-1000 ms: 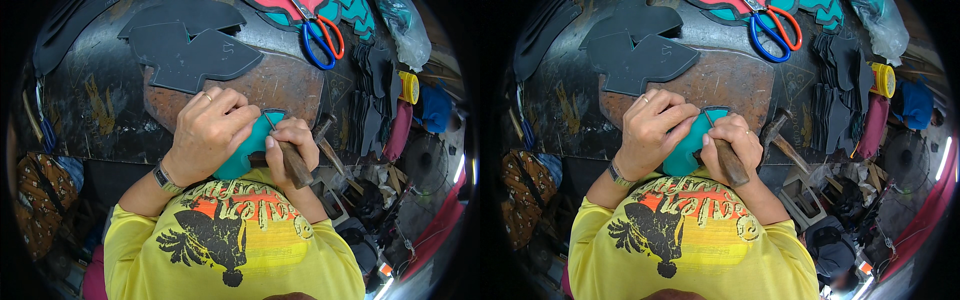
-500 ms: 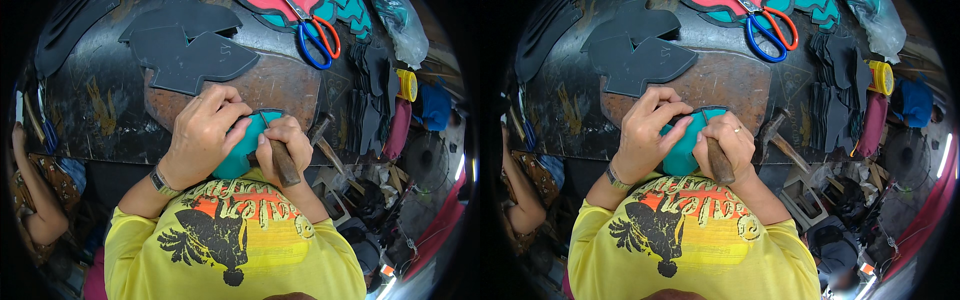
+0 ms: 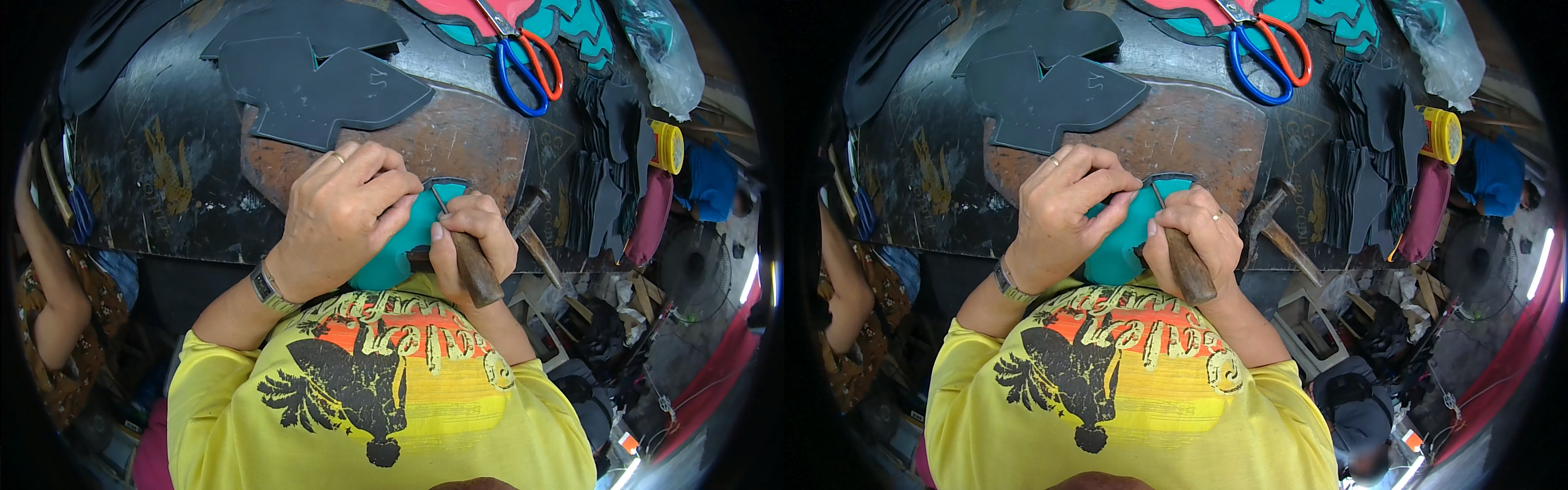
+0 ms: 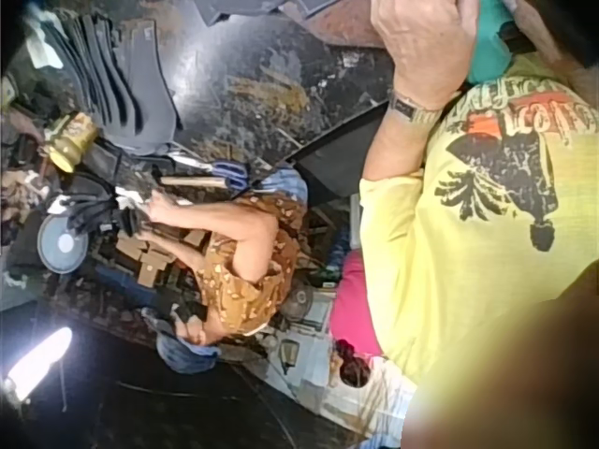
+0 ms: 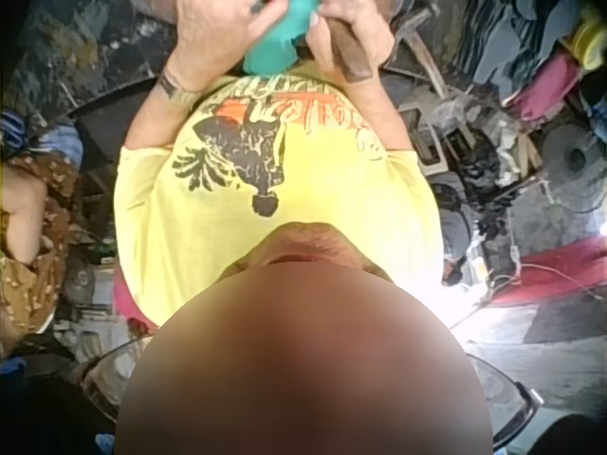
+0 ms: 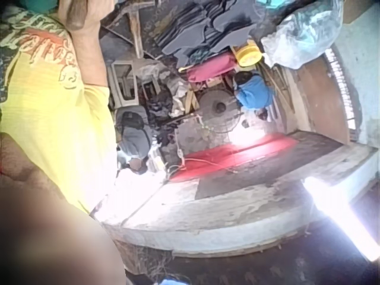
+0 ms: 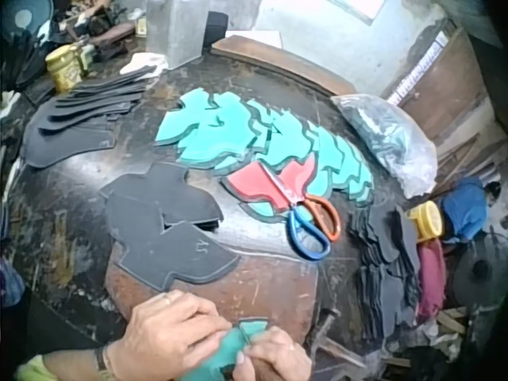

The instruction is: The person uses a hammer and a chisel-like tool to punch holes along the edges of green and black rubber pieces. They then use scissors to trim the edges of the black rubber pieces. The person repeats the punching and trimming process on multiple pieces.

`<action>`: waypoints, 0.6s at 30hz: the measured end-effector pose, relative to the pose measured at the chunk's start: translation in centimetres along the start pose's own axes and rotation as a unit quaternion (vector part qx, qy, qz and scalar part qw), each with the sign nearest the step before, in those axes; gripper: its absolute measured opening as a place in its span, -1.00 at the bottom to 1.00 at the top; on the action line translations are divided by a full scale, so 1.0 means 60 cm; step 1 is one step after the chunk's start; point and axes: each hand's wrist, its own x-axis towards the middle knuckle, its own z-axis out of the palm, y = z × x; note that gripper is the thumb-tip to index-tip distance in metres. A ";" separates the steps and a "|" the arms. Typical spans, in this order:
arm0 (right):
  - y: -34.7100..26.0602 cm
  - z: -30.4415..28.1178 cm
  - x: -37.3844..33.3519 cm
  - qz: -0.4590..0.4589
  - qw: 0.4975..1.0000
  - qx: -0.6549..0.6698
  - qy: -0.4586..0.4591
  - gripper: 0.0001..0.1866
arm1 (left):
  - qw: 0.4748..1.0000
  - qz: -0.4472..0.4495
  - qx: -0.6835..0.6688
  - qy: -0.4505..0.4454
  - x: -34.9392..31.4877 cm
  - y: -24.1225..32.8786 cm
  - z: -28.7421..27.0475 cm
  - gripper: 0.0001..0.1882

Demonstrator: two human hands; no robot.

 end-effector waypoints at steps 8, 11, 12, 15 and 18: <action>0.003 -0.004 -0.002 0.005 1.000 0.010 0.004 -0.79 | 1.000 0.008 0.006 -0.004 -0.003 -0.001 0.001 -0.81; 0.001 -0.003 -0.001 0.000 1.000 -0.010 -0.004 -0.79 | 1.000 0.007 0.004 0.002 -0.002 -0.001 0.002 -0.81; 0.000 -0.004 -0.001 0.001 1.000 -0.011 -0.004 -0.78 | 1.000 0.005 0.003 0.002 -0.002 -0.001 0.002 -0.81; -0.001 -0.003 0.001 0.001 1.000 -0.009 -0.005 -0.78 | 0.999 -0.024 -0.027 0.006 -0.003 0.003 0.003 -0.80; 0.002 0.000 0.002 -0.006 1.000 -0.004 -0.006 -0.77 | 0.999 -0.021 -0.029 0.007 -0.002 0.002 0.002 -0.80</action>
